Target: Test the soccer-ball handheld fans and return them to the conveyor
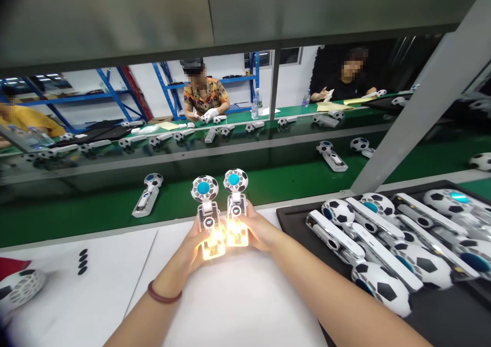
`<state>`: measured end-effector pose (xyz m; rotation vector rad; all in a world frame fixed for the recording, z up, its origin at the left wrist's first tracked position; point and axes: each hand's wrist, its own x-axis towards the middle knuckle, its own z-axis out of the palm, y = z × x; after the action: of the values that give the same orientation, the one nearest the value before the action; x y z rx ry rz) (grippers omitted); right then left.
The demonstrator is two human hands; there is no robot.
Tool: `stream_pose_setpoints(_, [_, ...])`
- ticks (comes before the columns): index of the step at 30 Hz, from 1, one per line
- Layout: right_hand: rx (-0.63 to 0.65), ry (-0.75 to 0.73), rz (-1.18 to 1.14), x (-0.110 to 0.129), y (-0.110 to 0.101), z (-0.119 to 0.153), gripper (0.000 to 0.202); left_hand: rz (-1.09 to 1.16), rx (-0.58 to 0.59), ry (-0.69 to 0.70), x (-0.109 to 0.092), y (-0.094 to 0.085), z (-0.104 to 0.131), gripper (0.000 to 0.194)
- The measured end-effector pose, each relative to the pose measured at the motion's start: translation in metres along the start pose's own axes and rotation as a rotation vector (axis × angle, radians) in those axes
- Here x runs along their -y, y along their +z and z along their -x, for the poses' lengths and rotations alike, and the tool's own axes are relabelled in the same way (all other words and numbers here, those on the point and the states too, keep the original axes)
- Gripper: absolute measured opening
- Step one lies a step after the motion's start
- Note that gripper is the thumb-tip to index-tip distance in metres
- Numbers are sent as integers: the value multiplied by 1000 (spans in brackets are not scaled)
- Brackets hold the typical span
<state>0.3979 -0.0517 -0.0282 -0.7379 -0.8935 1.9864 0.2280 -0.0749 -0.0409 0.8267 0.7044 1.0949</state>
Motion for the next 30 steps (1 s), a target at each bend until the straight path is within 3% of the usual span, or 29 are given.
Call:
stream_pose_setpoints(8, [14, -1, -25, -1, -1, 0, 60, 14, 24, 16, 1, -1, -1, 55])
stream_pose_setpoints(16, [-2, -6, 4, -1, -2, -1, 67, 3, 32, 11, 4, -3, -2, 72])
stream_pose_setpoints(30, [0, -41, 10, -7, -8, -3, 67, -53, 57, 17, 6, -5, -3, 62])
